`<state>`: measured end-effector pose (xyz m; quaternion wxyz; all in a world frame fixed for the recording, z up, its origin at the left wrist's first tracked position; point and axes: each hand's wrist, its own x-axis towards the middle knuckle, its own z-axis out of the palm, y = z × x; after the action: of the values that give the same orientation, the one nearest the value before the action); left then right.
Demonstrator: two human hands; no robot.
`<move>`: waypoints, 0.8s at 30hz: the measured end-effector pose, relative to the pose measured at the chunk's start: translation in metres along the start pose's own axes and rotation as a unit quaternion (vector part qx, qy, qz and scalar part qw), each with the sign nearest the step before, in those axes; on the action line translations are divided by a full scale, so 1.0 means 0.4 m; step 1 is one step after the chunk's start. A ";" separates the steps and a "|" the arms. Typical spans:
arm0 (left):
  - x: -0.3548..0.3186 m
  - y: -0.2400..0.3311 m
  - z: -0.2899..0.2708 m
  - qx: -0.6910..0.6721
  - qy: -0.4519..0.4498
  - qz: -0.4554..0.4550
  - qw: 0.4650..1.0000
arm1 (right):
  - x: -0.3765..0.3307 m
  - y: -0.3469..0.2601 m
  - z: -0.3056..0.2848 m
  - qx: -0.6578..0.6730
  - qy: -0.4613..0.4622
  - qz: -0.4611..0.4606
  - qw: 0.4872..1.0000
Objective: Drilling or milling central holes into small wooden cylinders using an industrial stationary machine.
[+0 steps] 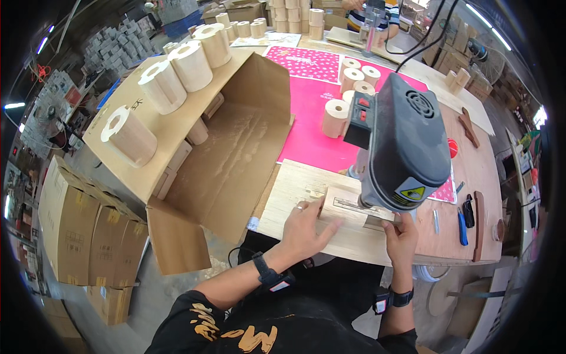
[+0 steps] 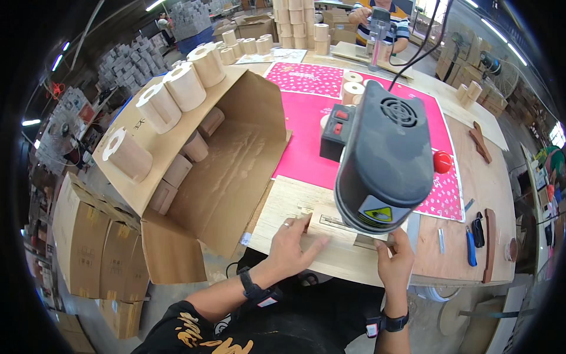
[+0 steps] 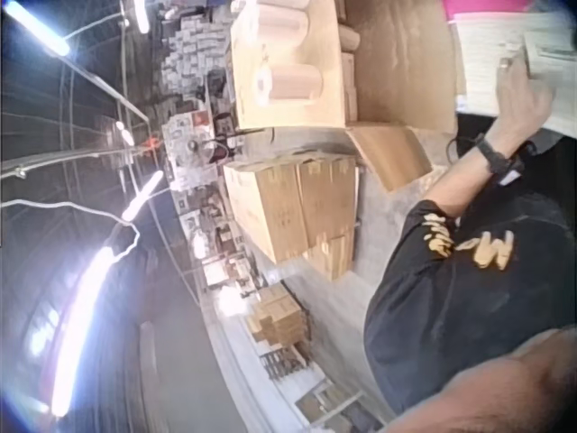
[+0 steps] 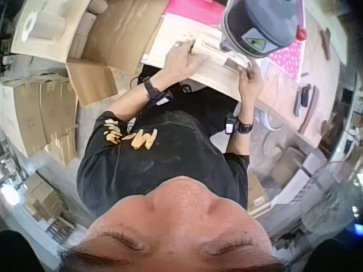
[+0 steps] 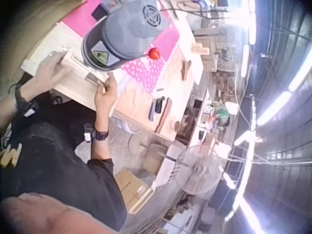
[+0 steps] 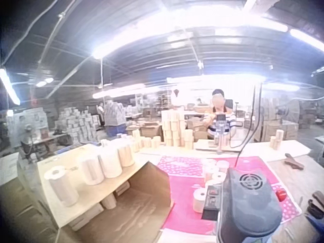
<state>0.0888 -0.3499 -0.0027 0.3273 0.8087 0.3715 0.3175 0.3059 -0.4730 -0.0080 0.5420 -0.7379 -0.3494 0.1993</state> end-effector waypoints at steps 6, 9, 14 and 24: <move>-0.033 -0.060 0.013 0.162 0.003 0.135 0.978 | -0.023 0.017 0.025 -0.093 -0.015 -0.176 0.980; -0.023 -0.072 0.039 0.202 0.042 0.152 0.967 | -0.010 -0.034 0.003 -0.026 -0.040 -0.074 0.996; -0.012 -0.083 0.055 0.219 0.044 0.132 0.966 | 0.130 -0.239 -0.079 0.013 0.075 -0.195 0.978; -0.013 -0.094 0.055 0.220 0.040 0.162 0.961 | 0.033 -0.306 -0.095 -0.139 0.074 -0.467 0.870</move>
<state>0.0878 -0.3416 -0.0457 0.0701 0.8967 0.3092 0.3088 0.3038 -0.4677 0.1209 0.4879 -0.5688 -0.6363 -0.1833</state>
